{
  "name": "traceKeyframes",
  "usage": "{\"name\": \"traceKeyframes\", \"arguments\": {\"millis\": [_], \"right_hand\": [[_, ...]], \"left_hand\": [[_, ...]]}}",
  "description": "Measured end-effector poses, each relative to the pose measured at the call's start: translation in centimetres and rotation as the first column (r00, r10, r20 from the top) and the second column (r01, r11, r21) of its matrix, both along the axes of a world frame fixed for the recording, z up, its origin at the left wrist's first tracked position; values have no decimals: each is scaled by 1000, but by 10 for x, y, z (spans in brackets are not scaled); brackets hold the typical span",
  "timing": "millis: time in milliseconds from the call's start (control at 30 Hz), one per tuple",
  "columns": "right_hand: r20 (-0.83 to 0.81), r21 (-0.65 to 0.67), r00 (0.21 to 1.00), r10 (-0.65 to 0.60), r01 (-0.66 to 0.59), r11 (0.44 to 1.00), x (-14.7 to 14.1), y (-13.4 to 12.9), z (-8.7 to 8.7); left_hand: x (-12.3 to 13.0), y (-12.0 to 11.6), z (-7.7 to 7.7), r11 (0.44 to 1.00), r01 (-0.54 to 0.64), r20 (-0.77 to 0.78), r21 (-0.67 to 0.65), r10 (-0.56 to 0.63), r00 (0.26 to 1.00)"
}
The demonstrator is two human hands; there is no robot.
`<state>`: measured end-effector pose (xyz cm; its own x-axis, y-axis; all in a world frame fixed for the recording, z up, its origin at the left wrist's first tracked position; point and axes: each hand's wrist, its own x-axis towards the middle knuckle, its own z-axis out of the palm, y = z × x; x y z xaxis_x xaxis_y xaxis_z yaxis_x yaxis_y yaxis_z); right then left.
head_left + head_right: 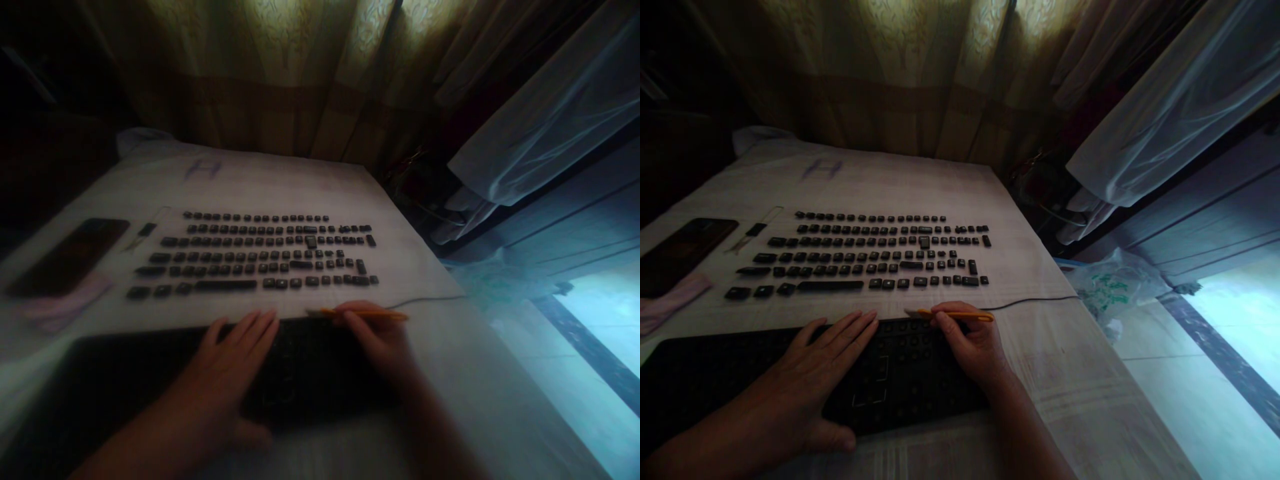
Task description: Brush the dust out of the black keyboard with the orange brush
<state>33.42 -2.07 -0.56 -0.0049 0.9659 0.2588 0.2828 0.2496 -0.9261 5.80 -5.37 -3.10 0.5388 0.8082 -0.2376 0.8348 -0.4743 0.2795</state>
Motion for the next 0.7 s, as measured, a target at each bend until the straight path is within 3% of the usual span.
{"name": "traceKeyframes", "arguments": {"millis": [433, 700], "right_hand": [[141, -10, 990, 10, -8, 1000, 7, 2, 2], [126, -39, 991, 32, -27, 999, 3, 2, 5]], "left_hand": [[1, 0, 1, 1000, -11, 25, 2, 11, 1000], [0, 0, 0, 1000, -15, 18, -13, 16, 1000]]}}
